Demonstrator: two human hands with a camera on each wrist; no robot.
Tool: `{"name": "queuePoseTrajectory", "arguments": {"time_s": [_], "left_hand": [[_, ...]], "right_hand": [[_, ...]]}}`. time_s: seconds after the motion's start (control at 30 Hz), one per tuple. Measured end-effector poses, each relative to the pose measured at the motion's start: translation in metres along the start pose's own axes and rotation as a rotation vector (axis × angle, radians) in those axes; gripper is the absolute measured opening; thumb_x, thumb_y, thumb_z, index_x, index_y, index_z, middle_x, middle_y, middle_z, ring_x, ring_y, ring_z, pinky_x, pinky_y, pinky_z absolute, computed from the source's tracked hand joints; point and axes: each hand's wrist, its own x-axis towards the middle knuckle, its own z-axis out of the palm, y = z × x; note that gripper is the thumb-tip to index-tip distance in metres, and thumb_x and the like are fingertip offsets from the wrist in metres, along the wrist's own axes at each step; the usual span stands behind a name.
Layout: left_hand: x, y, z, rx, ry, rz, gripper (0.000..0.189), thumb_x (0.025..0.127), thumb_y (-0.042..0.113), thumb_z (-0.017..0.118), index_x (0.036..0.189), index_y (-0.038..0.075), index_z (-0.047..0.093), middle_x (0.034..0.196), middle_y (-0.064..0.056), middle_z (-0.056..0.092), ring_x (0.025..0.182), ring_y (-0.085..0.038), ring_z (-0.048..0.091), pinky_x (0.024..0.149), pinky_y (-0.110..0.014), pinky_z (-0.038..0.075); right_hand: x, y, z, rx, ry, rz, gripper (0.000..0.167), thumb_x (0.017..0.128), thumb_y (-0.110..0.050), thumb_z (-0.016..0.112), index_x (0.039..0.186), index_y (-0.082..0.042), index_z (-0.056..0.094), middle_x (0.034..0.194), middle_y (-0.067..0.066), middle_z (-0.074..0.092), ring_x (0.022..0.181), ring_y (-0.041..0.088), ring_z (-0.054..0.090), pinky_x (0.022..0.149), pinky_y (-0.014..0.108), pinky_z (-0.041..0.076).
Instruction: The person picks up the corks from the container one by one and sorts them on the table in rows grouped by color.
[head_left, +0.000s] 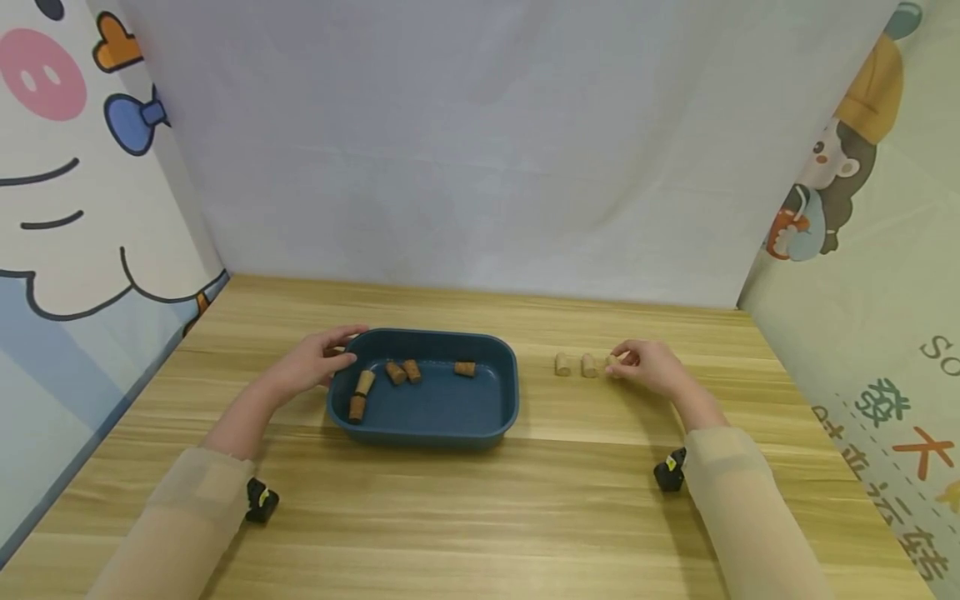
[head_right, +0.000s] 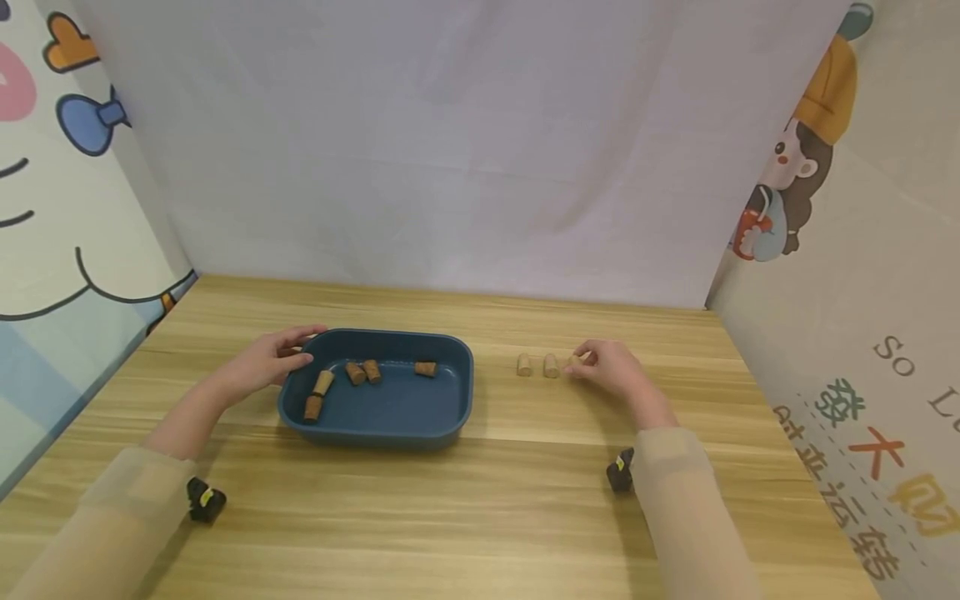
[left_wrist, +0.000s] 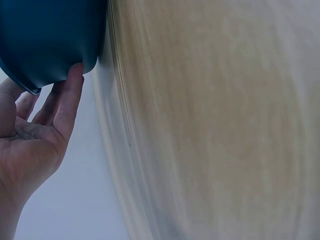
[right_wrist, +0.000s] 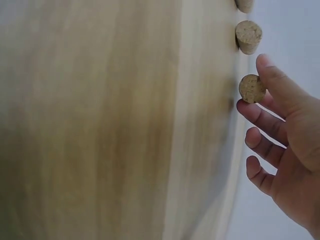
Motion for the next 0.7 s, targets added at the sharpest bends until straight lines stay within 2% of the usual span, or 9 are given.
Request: {"name": "queuePoseTrajectory", "arguments": {"time_s": [0.17,0.37,0.7], "left_hand": [[0.0004,-0.0011,0.0003,0.003,0.0,0.001,0.053,0.102,0.02,0.045,0.151,0.017,0.026,0.151,-0.025,0.024,0.131,-0.044,0.035,0.077,-0.042,0.053],[0.001,-0.0019,0.001,0.006,0.0,-0.004,0.053,0.102,0.021,0.045,0.151,0.018,0.026,0.151,-0.024,0.025,0.131,-0.043,0.036,0.079,-0.043,0.053],[0.001,-0.0022,0.0007,-0.012,0.002,-0.005,0.052,0.102,0.02,0.044,0.151,0.017,0.026,0.15,-0.025,0.025,0.129,-0.043,0.038,0.078,-0.042,0.053]], "right_hand": [[0.0034,0.0022,0.0034,-0.007,-0.005,0.017,0.036,0.088,-0.027,0.068,0.107,0.003,0.064,0.083,0.011,0.066,0.075,0.021,0.061,0.073,0.041,0.049],[0.0051,0.0045,0.0065,-0.017,-0.03,0.048,0.044,0.088,-0.031,0.067,0.115,0.004,0.06,0.085,0.01,0.063,0.077,0.021,0.059,0.075,0.042,0.047],[0.0034,0.0037,0.0054,-0.004,-0.031,0.004,0.046,0.088,-0.028,0.068,0.12,0.004,0.058,0.083,0.009,0.062,0.073,0.018,0.056,0.07,0.038,0.047]]}}
